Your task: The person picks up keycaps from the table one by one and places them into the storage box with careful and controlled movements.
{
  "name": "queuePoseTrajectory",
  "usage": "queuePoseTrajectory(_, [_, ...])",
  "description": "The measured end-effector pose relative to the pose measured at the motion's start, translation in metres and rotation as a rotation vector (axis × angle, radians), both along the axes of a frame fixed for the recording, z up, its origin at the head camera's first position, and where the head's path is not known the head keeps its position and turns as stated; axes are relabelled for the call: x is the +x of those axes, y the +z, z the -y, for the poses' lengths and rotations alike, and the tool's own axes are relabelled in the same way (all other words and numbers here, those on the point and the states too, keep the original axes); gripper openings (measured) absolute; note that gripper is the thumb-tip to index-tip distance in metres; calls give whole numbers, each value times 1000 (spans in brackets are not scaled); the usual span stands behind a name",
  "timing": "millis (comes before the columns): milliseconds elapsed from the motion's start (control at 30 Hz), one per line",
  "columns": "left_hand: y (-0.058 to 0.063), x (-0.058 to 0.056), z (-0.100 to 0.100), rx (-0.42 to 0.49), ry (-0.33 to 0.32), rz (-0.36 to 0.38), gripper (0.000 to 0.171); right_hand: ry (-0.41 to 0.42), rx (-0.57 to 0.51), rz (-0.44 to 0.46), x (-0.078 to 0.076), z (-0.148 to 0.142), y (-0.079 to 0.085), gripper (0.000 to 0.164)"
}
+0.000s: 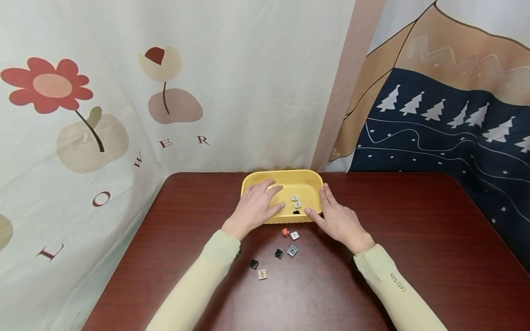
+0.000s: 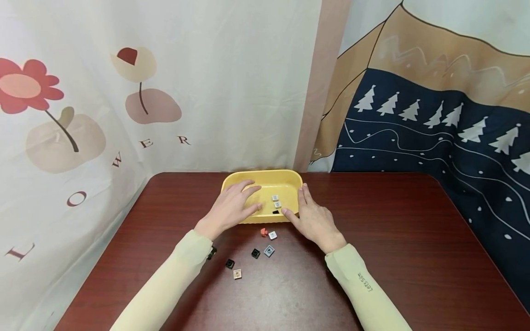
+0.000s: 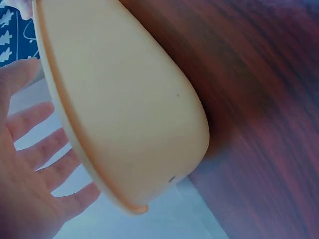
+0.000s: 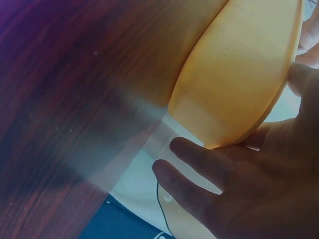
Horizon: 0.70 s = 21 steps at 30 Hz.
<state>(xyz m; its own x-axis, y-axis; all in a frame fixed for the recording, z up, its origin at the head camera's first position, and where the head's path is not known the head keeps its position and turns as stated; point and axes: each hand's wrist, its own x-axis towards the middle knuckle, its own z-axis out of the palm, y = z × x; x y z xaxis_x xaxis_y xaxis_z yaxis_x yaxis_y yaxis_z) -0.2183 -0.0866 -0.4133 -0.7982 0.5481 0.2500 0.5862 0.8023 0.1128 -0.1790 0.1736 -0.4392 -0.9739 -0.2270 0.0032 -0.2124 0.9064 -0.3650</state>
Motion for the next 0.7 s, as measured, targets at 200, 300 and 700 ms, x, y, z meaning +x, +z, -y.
queuePoseTrajectory(200, [1,14,9,56,-36,-81,48,-3,-3,-7,1,0,0,96])
queuePoseTrajectory(300, [1,20,14,71,-54,-113,47,-4,-5,-15,2,0,0,95])
queuePoseTrajectory(700, [5,45,29,68,-156,-183,54,1,-8,-21,3,0,0,95])
